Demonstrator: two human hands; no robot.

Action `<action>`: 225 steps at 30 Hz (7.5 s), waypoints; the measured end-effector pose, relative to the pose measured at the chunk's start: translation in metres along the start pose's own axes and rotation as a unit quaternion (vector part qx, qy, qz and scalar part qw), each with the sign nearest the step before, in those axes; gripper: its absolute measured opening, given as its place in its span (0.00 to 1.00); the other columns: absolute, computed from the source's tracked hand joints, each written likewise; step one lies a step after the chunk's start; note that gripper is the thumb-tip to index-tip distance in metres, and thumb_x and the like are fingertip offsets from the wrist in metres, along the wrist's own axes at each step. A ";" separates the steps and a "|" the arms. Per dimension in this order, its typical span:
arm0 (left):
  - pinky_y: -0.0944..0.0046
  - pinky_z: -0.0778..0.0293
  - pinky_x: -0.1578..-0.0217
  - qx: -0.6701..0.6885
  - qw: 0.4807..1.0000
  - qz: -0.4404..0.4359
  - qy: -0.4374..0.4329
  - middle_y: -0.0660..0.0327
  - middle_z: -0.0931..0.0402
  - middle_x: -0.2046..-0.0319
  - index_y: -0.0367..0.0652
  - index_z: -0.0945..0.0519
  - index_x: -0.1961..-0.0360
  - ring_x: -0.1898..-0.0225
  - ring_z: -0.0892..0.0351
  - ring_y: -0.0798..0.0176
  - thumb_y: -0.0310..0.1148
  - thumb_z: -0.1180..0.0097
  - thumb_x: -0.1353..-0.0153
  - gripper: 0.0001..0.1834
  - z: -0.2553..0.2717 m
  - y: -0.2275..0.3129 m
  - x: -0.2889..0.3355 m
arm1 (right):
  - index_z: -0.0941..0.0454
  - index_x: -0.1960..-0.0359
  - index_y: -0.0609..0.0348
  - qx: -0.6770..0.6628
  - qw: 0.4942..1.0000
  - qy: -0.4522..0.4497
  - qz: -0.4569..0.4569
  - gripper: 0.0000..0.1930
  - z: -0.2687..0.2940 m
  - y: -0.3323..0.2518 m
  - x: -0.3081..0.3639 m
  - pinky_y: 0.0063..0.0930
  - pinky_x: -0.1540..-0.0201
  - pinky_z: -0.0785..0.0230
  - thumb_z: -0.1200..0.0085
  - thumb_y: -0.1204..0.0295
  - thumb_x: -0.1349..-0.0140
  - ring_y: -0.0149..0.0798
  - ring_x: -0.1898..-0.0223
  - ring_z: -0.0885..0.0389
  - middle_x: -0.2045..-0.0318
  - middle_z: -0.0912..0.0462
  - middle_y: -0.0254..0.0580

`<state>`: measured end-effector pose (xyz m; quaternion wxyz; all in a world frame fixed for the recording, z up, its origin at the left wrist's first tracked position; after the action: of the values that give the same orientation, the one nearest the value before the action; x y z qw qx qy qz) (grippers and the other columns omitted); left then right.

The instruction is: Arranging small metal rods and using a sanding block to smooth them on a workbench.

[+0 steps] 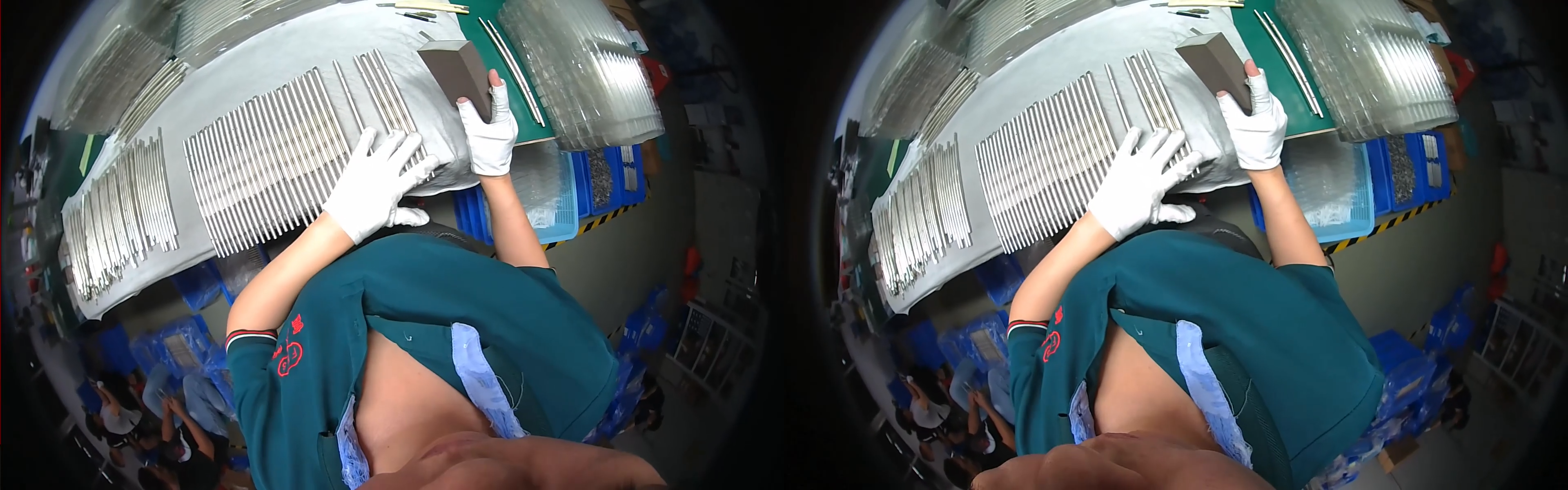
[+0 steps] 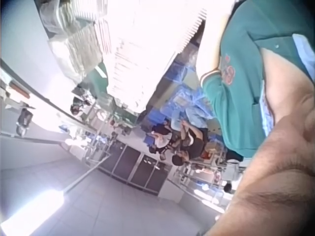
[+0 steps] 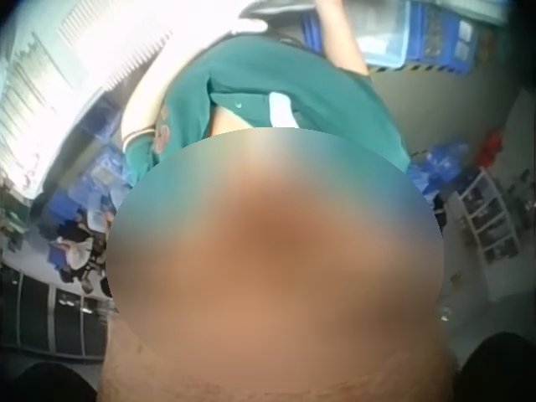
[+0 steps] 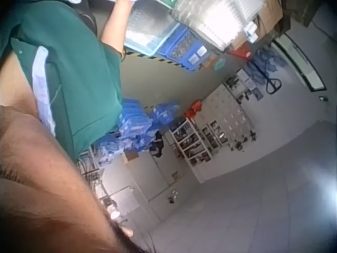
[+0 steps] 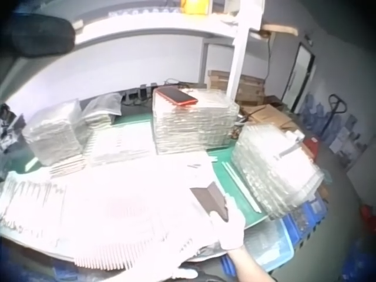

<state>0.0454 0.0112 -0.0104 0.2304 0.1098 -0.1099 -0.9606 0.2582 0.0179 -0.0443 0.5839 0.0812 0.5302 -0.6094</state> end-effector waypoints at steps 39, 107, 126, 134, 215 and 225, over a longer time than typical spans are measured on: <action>0.30 0.53 0.41 -0.039 0.990 0.136 0.029 0.45 0.38 0.38 0.57 0.30 0.38 0.39 0.40 0.36 0.71 0.51 0.53 0.44 0.016 -0.019 0.041 | 0.32 0.39 0.50 -0.002 0.997 -0.036 -0.061 0.34 0.001 0.003 0.003 0.34 0.57 0.27 0.33 0.70 0.50 0.49 0.60 0.18 0.54 0.20 0.54; 0.36 0.63 0.35 -0.189 0.824 0.531 0.050 0.44 0.48 0.33 0.50 0.39 0.33 0.31 0.52 0.40 0.70 0.57 0.45 0.46 0.047 -0.096 0.136 | 0.37 0.35 0.46 -0.020 0.988 -0.086 -0.127 0.32 0.006 -0.001 0.002 0.27 0.48 0.33 0.40 0.72 0.41 0.35 0.53 0.23 0.49 0.22 0.46; 0.53 0.29 0.54 -0.163 0.842 0.487 0.169 0.44 0.29 0.48 0.40 0.25 0.46 0.52 0.26 0.44 0.61 0.48 0.45 0.37 0.038 -0.099 0.140 | 0.35 0.36 0.50 -0.039 0.987 -0.059 -0.142 0.33 0.002 -0.002 0.001 0.29 0.47 0.32 0.38 0.76 0.45 0.39 0.53 0.21 0.50 0.22 0.52; 0.52 0.25 0.65 -0.210 0.808 0.501 0.227 0.52 0.24 0.60 0.42 0.23 0.53 0.66 0.24 0.48 0.55 0.47 0.43 0.27 0.032 -0.090 0.119 | 0.34 0.37 0.53 -0.044 0.984 -0.065 -0.157 0.32 0.003 -0.003 0.001 0.28 0.45 0.34 0.38 0.76 0.45 0.39 0.50 0.23 0.48 0.23 0.52; 0.48 0.48 0.37 -0.149 0.980 0.107 0.073 0.47 0.37 0.39 0.45 0.33 0.38 0.37 0.41 0.42 0.56 0.55 0.37 0.33 0.033 -0.104 -0.009 | 0.31 0.40 0.57 -0.015 0.999 0.032 -0.038 0.34 0.002 0.004 0.007 0.30 0.61 0.27 0.32 0.74 0.53 0.45 0.68 0.19 0.61 0.19 0.50; 0.43 0.47 0.38 -0.100 0.993 -0.016 0.054 0.50 0.34 0.41 0.47 0.31 0.40 0.39 0.36 0.47 0.55 0.60 0.36 0.30 -0.005 -0.049 -0.075 | 0.31 0.42 0.60 -0.018 0.997 0.047 -0.050 0.34 0.000 0.005 0.009 0.30 0.61 0.26 0.32 0.75 0.54 0.45 0.66 0.19 0.56 0.20 0.51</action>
<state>0.0914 0.0884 -0.0163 0.2304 0.1394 0.0007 -0.9631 0.2595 0.0135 -0.0532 0.5285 0.0725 0.5709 -0.6240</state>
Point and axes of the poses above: each hand's wrist, its own x-axis away from the middle knuckle, its own z-axis out of the back of the hand, y = z × x, the point moved 1 cm from there along -x, towards the middle knuckle
